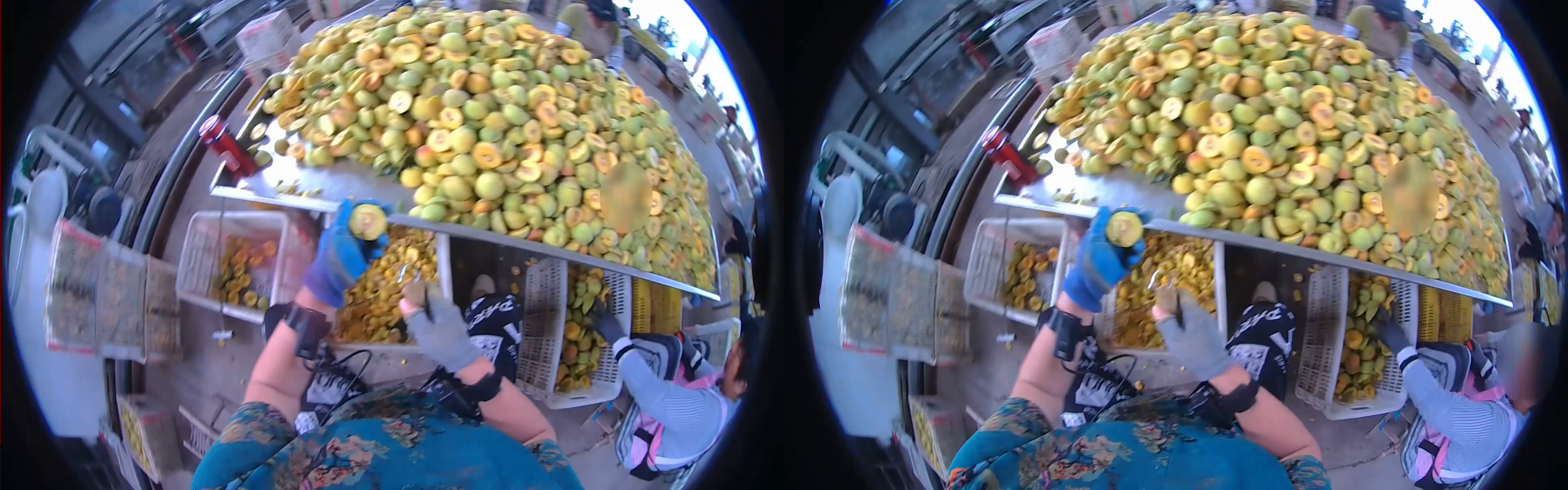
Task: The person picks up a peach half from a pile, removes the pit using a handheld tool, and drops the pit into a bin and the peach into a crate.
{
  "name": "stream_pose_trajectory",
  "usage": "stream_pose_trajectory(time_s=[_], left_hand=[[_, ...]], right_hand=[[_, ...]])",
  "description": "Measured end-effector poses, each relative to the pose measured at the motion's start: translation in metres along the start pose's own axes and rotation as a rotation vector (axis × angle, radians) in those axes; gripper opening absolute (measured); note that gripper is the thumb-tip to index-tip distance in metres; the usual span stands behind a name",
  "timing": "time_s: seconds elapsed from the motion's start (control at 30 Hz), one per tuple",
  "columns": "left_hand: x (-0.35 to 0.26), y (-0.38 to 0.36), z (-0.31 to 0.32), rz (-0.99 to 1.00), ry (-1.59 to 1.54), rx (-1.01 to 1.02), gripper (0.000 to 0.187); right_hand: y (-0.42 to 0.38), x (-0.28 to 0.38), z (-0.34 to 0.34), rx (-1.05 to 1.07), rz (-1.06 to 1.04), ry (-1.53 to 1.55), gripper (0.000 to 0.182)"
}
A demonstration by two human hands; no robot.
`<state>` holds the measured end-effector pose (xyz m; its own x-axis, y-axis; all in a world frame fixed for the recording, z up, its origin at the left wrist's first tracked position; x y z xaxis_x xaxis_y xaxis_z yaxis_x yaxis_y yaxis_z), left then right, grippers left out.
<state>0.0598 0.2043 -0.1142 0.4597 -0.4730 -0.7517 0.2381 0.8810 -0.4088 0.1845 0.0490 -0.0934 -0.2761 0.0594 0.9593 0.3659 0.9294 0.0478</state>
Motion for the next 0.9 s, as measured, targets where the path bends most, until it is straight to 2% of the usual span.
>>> stream_pose_trajectory(time_s=[0.03, 0.07, 0.13, 0.2, 0.27, 0.4, 0.5, 0.63, 0.8, 0.87, 0.9], left_hand=[[0.004, -0.015, -0.001, -0.03, -0.055, -0.07, 0.052], [-0.001, -0.036, 0.006, 0.05, 0.017, -0.038, 0.057], [-0.005, -0.069, 0.003, 0.159, 0.151, -0.126, 0.062], [-0.009, -0.093, 0.005, 0.271, 0.138, -0.1, 0.067], [-0.011, -0.113, 0.004, 0.412, 0.181, -0.086, 0.067], [-0.011, -0.149, 0.003, 0.503, 0.247, -0.07, 0.066], [-0.016, -0.168, 0.003, 0.587, 0.223, -0.037, 0.057], [-0.015, -0.18, -0.003, 0.557, 0.222, -0.164, 0.053], [-0.02, -0.174, -0.001, 0.568, 0.225, -0.154, 0.056], [-0.022, -0.173, 0.001, 0.546, 0.196, -0.132, 0.057], [-0.023, -0.173, 0.004, 0.516, 0.184, -0.111, 0.06]], right_hand=[[-0.002, 0.015, 0.0, 0.015, -0.024, -0.03, 0.034], [-0.005, 0.027, -0.002, 0.022, -0.047, -0.061, 0.032], [-0.015, 0.042, 0.003, 0.037, -0.088, -0.074, 0.031], [-0.025, 0.056, 0.006, 0.014, -0.189, -0.11, 0.03], [-0.036, 0.063, 0.011, 0.022, -0.224, -0.127, 0.031], [-0.051, 0.079, 0.015, -0.028, -0.289, -0.034, 0.033], [-0.061, 0.084, 0.019, -0.037, -0.312, -0.026, 0.034], [-0.07, 0.088, 0.028, -0.019, -0.362, -0.123, 0.034], [-0.073, 0.091, 0.029, 0.042, -0.355, -0.016, 0.034], [-0.073, 0.083, 0.032, 0.108, -0.202, 0.065, 0.034], [-0.073, 0.082, 0.032, 0.11, -0.209, 0.046, 0.033]])
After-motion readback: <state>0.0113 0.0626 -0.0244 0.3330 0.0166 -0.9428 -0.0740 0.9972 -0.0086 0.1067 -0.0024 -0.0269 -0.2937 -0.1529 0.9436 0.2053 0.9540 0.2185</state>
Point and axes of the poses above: each hand's wrist, its own y-axis towards the middle knuckle, its own z-axis out of the palm, x = y × z, the point moved 8 cm from there along y, towards the middle knuckle, and after that the axes turned 14 degrees about -x, right-handed, at the moved point
